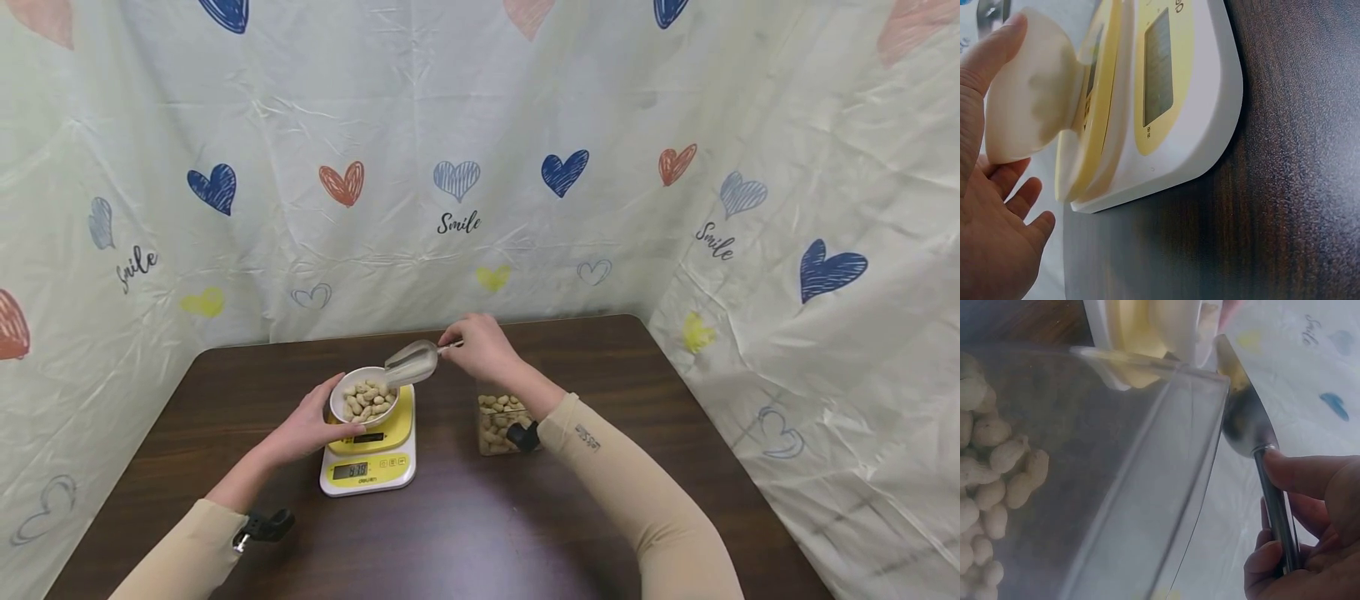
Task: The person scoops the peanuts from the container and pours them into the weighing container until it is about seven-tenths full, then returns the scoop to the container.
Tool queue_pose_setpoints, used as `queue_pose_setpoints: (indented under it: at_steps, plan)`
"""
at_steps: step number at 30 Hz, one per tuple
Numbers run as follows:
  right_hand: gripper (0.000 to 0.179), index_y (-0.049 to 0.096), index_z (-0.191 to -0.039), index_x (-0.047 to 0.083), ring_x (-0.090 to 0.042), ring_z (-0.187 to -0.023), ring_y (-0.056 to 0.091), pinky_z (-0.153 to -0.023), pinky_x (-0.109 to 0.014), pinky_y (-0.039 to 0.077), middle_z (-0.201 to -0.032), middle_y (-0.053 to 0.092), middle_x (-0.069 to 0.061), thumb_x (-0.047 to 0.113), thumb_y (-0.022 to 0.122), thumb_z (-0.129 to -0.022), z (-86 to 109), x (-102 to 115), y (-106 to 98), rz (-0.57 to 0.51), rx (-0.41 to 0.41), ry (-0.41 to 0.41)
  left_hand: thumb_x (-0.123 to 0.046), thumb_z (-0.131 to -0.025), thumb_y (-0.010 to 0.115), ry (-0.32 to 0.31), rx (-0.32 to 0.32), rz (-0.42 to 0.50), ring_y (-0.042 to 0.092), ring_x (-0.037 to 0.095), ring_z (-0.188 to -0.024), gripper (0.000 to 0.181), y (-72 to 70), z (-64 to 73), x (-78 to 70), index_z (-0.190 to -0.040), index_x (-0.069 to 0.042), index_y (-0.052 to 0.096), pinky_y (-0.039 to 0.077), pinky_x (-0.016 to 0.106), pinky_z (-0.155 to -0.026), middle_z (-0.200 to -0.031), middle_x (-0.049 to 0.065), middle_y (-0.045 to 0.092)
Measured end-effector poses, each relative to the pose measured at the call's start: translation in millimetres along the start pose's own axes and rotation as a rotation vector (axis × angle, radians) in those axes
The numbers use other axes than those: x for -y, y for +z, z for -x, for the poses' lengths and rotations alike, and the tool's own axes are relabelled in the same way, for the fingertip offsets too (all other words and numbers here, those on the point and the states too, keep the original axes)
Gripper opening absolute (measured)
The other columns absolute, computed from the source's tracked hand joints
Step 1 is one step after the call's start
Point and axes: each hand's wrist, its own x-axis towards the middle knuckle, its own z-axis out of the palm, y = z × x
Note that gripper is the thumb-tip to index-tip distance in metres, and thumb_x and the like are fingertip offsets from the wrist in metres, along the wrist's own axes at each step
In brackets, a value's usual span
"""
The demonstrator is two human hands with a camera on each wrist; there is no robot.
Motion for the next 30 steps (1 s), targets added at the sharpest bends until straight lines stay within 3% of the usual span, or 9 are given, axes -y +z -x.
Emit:
queue_pose_setpoints:
  at_steps: [7,14,24,30]
  plan:
    - [0.014,0.08,-0.108,0.014,-0.027,-0.107,0.061,-0.086,-0.04,0.05,-0.108,0.069,-0.002,0.018,0.074,-0.096,5.4,-4,-8,-0.027,-0.012,-0.002,-0.055,-0.079,0.085,-0.015,0.01,0.005,0.017,0.044,-0.149,0.117,0.5,-0.8,1.0,-0.163,-0.008,0.017,0.025,0.068,-0.112,-0.161,0.022,0.026]
    - [0.015,0.08,-0.109,0.016,-0.024,-0.109,0.058,-0.089,-0.043,0.048,-0.108,0.069,0.001,0.021,0.074,-0.096,17.1,-13,-24,-0.036,-0.045,-0.027,-0.054,-0.079,0.085,-0.017,0.005,0.003,0.018,0.043,-0.149,0.117,1.0,-0.8,0.7,-0.163,-0.009,0.017,0.024,0.068,-0.112,-0.16,0.022,0.026]
    - [0.015,0.078,-0.111,0.019,-0.023,-0.108,0.053,-0.088,-0.045,0.045,-0.108,0.065,0.001,0.023,0.074,-0.097,45.9,-29,-67,-0.062,-0.082,-0.024,-0.054,-0.08,0.084,-0.014,0.0,-0.002,0.018,0.043,-0.149,0.117,0.9,-1.5,3.5,-0.163,-0.007,0.017,0.024,0.068,-0.112,-0.161,0.022,0.026]
    - [0.014,0.079,-0.11,0.021,-0.023,-0.107,0.052,-0.085,-0.045,0.042,-0.108,0.064,0.003,0.022,0.075,-0.096,66.8,-48,-94,-0.007,-0.114,-0.05,-0.055,-0.08,0.084,-0.015,0.002,-0.002,0.018,0.043,-0.149,0.117,1.2,-1.3,3.1,-0.163,-0.007,0.017,0.024,0.068,-0.113,-0.161,0.022,0.026]
